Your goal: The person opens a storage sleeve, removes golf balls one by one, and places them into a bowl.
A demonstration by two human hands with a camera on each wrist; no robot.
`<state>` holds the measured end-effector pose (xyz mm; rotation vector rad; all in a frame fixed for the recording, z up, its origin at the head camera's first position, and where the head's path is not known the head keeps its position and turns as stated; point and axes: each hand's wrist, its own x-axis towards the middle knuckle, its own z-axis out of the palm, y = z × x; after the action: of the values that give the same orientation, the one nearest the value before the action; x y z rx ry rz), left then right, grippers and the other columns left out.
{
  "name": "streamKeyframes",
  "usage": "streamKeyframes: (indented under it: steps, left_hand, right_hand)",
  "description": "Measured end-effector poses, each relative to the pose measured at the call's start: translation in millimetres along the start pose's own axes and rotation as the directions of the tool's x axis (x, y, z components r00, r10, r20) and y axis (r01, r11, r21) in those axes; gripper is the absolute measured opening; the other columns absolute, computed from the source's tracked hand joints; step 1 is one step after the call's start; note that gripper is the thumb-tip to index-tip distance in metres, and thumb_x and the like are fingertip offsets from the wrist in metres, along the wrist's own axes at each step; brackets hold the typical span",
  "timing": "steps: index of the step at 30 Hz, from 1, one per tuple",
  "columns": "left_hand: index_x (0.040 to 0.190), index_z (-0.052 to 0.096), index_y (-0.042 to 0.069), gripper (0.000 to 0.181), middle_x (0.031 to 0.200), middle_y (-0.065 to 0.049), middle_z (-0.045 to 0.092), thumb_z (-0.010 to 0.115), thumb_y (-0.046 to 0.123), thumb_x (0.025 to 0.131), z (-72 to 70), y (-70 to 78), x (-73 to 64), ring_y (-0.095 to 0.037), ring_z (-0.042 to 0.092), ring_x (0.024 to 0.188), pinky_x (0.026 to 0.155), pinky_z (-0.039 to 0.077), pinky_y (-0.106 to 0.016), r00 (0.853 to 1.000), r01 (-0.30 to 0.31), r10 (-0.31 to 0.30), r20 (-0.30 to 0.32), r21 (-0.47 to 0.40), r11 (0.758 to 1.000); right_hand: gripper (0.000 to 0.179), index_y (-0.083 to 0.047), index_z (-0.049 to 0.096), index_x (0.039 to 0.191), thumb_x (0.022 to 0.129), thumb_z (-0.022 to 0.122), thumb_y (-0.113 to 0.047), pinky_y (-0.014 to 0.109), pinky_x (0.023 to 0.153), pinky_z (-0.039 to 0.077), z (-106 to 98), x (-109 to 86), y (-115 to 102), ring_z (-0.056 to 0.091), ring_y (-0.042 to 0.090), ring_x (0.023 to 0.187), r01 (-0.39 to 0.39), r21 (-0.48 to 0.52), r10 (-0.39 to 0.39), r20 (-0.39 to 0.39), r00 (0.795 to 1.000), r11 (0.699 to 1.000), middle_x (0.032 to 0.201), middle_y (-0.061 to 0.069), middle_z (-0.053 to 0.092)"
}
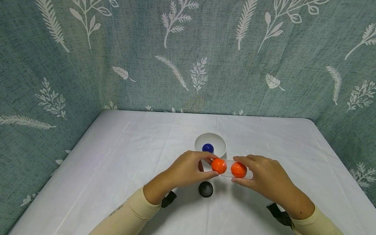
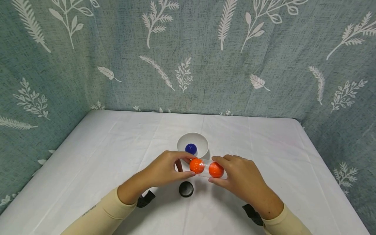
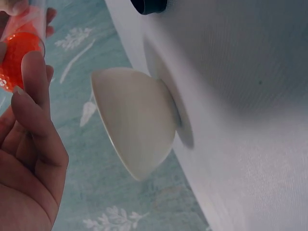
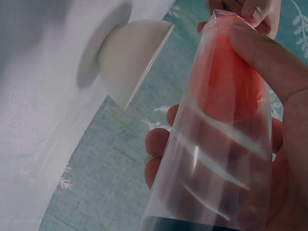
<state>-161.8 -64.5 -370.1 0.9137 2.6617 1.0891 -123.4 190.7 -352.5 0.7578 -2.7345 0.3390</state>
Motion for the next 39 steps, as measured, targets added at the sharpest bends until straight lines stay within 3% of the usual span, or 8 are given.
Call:
streamKeyframes:
  steps: [12,18,26,34,39]
  left_hand:
    - [0.121,0.07,0.024,0.04,0.099,0.011,0.072,0.08,0.036,0.085,-7.2,-11.2,4.4,-0.005,0.056,0.054,0.051,0.048,-0.023,0.995,0.048,-0.047,-0.089,0.009,0.999]
    - [0.119,0.07,0.02,0.038,0.096,0.009,0.073,0.08,0.033,0.085,-9.9,-21.6,14.8,-0.003,0.056,0.054,0.051,0.047,-0.023,0.99,0.049,-0.043,-0.135,0.048,0.998]
    - [0.12,0.07,0.02,0.041,0.098,0.006,0.074,0.08,0.038,0.084,-9.2,-27.2,36.1,-0.006,0.051,0.054,0.054,0.042,-0.024,0.99,0.096,-0.078,-0.114,0.161,0.982]
    - [0.126,0.067,0.022,0.047,0.104,0.004,0.074,0.079,0.04,0.085,-8.5,-26.5,53.7,-0.01,0.059,0.076,0.065,0.046,-0.027,0.992,0.115,-0.101,-0.076,0.217,0.969]
    - [0.121,0.069,0.024,0.041,0.102,0.008,0.073,0.079,0.041,0.085,-6.8,-25.5,61.5,-0.009,0.061,0.085,0.072,0.048,-0.028,0.994,0.1,-0.087,-0.06,0.25,0.963]
  right_hand:
    - [0.056,-0.019,0.073,0.116,0.069,0.089,-0.045,0.036,0.064,0.059,2.6,-2.0,2.9,0.071,0.018,0.081,0.002,-0.008,-0.002,-0.018,1.0,1.0,0.098,0.004,0.076]
    - [0.058,-0.018,0.074,0.116,0.069,0.089,-0.047,0.036,0.066,0.059,4.1,-2.2,1.7,0.071,0.018,0.082,-0.017,-0.004,0.017,-0.004,1.0,1.0,0.098,0.005,0.076]
    - [0.058,-0.018,0.074,0.117,0.07,0.088,-0.049,0.039,0.067,0.06,4.1,-3.2,0.4,0.071,0.02,0.083,-0.058,0.0,0.057,0.035,0.998,0.998,0.1,0.007,0.075]
    - [0.057,-0.02,0.073,0.118,0.071,0.087,-0.05,0.04,0.069,0.06,3.1,-2.3,1.0,0.071,0.021,0.085,-0.067,0.0,0.067,0.053,0.996,0.998,0.102,0.007,0.076]
    - [0.055,-0.022,0.073,0.117,0.071,0.088,-0.048,0.033,0.065,0.057,1.4,-1.3,1.3,0.068,0.014,0.08,-0.037,-0.008,0.038,0.023,0.999,0.999,0.097,0.002,0.074]
